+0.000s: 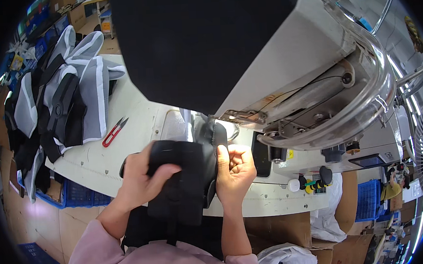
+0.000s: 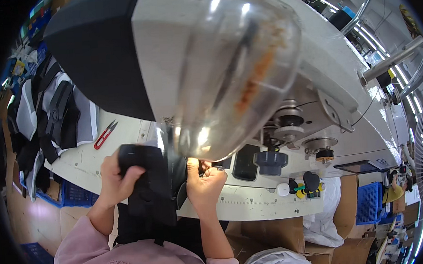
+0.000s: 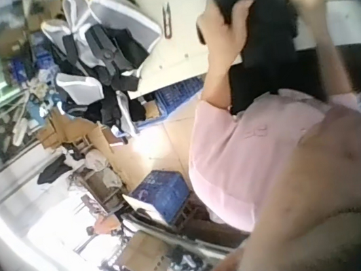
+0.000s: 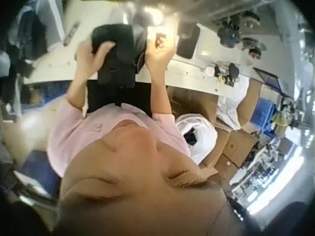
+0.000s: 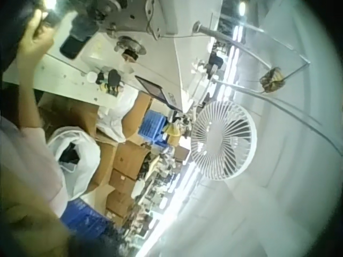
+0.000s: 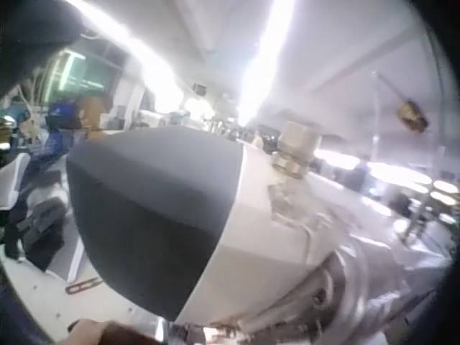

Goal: The person sews fabric pieces together using a sewing machine and trims the thread with snips.

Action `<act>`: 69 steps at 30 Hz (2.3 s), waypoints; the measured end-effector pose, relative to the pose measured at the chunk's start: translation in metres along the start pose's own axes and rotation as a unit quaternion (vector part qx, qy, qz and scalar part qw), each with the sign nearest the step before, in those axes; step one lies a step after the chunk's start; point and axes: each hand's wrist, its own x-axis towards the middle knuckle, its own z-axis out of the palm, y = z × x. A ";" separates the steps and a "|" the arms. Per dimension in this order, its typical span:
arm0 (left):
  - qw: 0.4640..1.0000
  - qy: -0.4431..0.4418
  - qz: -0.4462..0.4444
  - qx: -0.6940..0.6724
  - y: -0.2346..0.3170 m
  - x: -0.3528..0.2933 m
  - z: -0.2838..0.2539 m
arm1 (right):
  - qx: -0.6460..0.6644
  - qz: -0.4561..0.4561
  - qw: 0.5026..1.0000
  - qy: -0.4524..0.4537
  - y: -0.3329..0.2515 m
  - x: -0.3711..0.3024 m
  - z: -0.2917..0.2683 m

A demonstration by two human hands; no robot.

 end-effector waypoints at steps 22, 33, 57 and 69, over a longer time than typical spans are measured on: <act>0.987 -0.063 -0.099 -0.108 -0.021 0.044 0.025 | -0.130 -0.047 0.990 -0.017 0.003 0.005 -0.017; 0.986 -0.086 -0.097 -0.100 -0.021 0.056 0.025 | -0.082 0.014 0.995 -0.059 0.014 0.008 -0.021; 0.980 -0.102 -0.109 -0.129 -0.025 0.062 0.017 | -0.211 -0.053 0.976 -0.032 -0.008 0.009 -0.012; 0.917 -0.344 0.202 -0.005 0.030 0.049 -0.032 | 0.174 0.144 0.963 -0.150 -0.003 -0.003 -0.039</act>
